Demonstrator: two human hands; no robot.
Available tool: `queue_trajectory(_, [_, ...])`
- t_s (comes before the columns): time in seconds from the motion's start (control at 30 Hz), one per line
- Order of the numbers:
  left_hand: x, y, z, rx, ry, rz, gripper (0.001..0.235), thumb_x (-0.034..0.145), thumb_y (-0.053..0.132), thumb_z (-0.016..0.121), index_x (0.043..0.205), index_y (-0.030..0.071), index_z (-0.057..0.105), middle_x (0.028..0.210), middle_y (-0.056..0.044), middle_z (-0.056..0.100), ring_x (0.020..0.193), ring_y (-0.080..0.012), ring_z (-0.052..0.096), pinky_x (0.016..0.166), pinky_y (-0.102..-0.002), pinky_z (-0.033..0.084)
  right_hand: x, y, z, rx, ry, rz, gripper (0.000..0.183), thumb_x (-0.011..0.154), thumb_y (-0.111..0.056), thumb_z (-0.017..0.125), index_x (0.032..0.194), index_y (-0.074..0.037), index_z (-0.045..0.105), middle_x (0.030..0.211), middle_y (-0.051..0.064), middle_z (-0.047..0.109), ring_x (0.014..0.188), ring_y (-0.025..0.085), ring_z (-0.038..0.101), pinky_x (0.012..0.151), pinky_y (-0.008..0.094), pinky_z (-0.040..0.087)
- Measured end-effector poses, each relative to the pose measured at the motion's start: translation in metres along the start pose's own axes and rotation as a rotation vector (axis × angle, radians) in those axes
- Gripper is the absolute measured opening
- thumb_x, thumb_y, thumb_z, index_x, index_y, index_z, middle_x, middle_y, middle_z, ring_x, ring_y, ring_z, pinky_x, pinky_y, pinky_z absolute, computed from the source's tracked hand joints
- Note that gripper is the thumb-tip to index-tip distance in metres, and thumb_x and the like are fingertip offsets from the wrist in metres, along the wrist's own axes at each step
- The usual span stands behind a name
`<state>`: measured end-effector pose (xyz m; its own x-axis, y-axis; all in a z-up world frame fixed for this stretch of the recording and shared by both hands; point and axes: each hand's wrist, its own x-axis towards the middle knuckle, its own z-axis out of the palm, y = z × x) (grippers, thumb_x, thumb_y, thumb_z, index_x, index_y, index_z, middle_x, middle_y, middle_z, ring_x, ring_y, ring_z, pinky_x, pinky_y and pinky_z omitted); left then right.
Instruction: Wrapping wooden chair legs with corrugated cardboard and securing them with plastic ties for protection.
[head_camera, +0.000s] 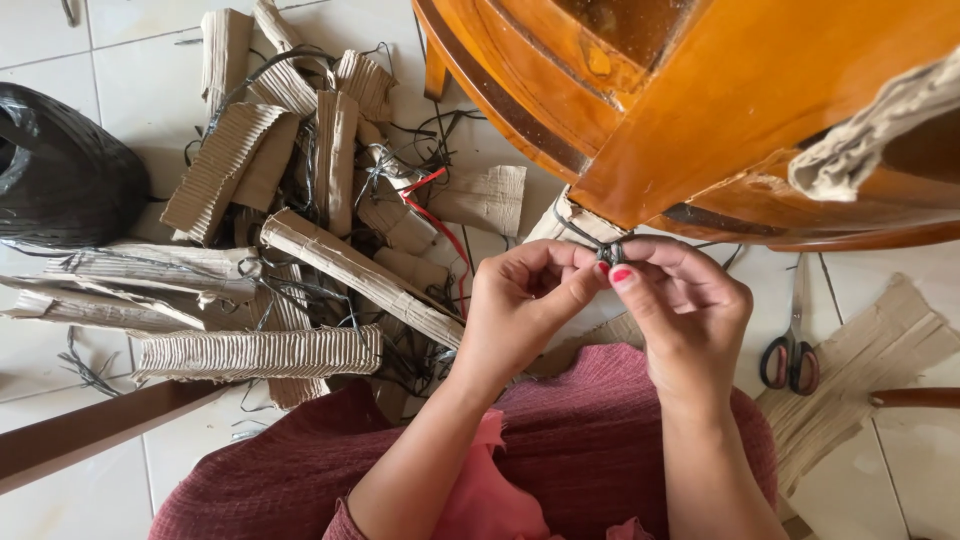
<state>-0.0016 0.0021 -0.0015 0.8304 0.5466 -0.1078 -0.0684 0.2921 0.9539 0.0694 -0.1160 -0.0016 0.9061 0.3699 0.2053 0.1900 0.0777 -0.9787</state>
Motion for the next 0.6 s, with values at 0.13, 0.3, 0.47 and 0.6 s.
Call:
queue_trajectory(0.13, [0.001, -0.002, 0.0, 0.025, 0.009, 0.013, 0.013, 0.082, 0.012, 0.082, 0.087, 0.001, 0.077, 0.062, 0.002, 0.059, 0.061, -0.0022, 0.054, 0.055, -0.017, 0.047, 0.001, 0.008, 0.0, -0.052, 0.027, 0.041, 0.018, 0.09, 0.0, 0.078, 0.103, 0.009, 0.07, 0.087, 0.015, 0.071, 0.079, 0.011, 0.066, 0.075, 0.027, 0.059])
queue_trajectory(0.3, [0.0, -0.013, 0.001, 0.081, 0.042, 0.085, 0.011, 0.082, 0.012, 0.081, 0.088, 0.004, 0.077, 0.061, 0.001, 0.06, 0.059, -0.0027, 0.051, 0.057, -0.018, 0.044, -0.001, 0.029, -0.003, 0.28, 0.07, 0.074, 0.015, 0.092, 0.005, 0.073, 0.102, 0.006, 0.062, 0.087, 0.02, 0.069, 0.074, 0.018, 0.071, 0.072, 0.028, 0.062])
queue_trajectory(0.47, [-0.001, -0.011, 0.002, 0.319, 0.141, 0.362, 0.017, 0.08, 0.014, 0.086, 0.094, 0.012, 0.077, 0.071, 0.003, 0.067, 0.062, -0.007, 0.06, 0.065, -0.021, 0.047, -0.004, 0.018, -0.001, 0.241, 0.019, 0.042, 0.016, 0.094, 0.001, 0.073, 0.102, 0.002, 0.058, 0.093, 0.017, 0.069, 0.087, 0.015, 0.069, 0.08, 0.027, 0.058])
queue_trajectory(0.6, [-0.008, 0.013, 0.001, 0.537, 0.095, 0.755, 0.023, 0.084, -0.002, 0.076, 0.102, 0.013, 0.078, 0.093, -0.003, 0.075, 0.079, -0.0192, 0.075, 0.076, -0.029, 0.06, -0.005, 0.016, -0.008, 0.068, -0.082, -0.026, 0.015, 0.097, -0.002, 0.069, 0.105, 0.005, 0.057, 0.096, 0.022, 0.072, 0.088, 0.018, 0.071, 0.082, 0.03, 0.058])
